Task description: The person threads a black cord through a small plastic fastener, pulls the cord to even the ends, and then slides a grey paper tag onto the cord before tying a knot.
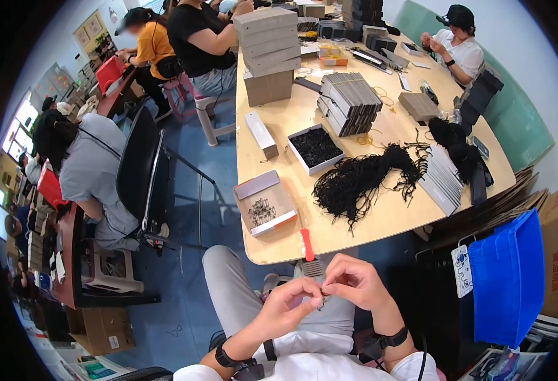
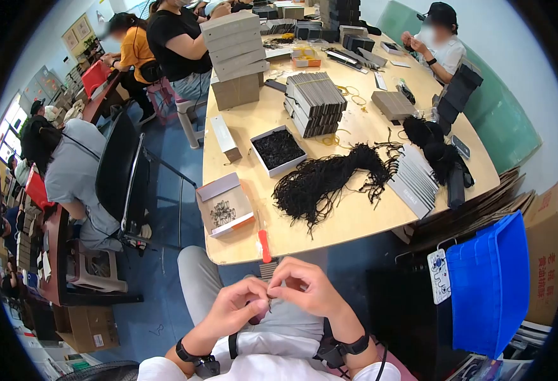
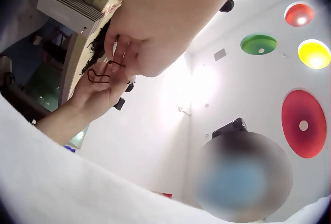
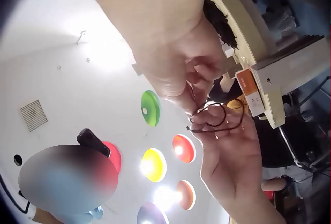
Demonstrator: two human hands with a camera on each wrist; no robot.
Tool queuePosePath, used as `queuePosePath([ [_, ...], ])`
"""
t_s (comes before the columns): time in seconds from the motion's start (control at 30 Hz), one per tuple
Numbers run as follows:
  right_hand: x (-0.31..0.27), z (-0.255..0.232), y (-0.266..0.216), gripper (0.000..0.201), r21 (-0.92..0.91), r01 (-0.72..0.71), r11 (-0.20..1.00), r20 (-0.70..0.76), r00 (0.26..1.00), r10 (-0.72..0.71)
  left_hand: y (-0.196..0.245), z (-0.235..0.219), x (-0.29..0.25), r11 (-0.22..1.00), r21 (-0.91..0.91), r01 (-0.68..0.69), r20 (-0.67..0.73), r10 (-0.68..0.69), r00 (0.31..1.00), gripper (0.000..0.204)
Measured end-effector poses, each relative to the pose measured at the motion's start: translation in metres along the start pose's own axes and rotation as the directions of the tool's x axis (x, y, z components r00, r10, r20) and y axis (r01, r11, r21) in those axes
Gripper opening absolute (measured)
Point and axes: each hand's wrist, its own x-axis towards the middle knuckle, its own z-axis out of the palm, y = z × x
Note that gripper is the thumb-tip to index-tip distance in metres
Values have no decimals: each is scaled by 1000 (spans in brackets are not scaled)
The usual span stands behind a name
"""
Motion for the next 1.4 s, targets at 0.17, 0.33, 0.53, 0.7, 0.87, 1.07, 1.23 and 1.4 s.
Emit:
queuePosePath([
  [0.17,-11,-4,-5,13,-71,8,997,-102,995,-16,6,5,8,656,732,-187,-156,428,890,7],
  [0.33,-12,3,-1,15,-116,-22,993,-138,990,6,6,8,10,545,815,-197,-125,497,859,10],
  [0.53,-9,16,4,18,-78,13,997,-240,970,-31,0,13,10,667,701,-253,-138,475,869,10],
  [0.7,-12,17,10,22,82,8,997,-227,974,11,2,14,11,713,647,-269,-112,438,892,12],
  [0.87,-13,15,12,24,178,-29,984,-180,982,62,6,18,11,706,649,-283,-101,448,888,15],
  [1.07,-15,16,9,23,276,-53,960,-136,986,93,5,15,9,726,639,-252,-78,388,918,20],
  [1.23,-19,15,11,21,257,-70,964,-135,985,108,2,13,7,667,699,-258,-55,409,911,21],
  [1.4,-22,10,16,20,208,-151,967,-90,981,172,10,7,7,543,778,-316,103,386,917,19],
])
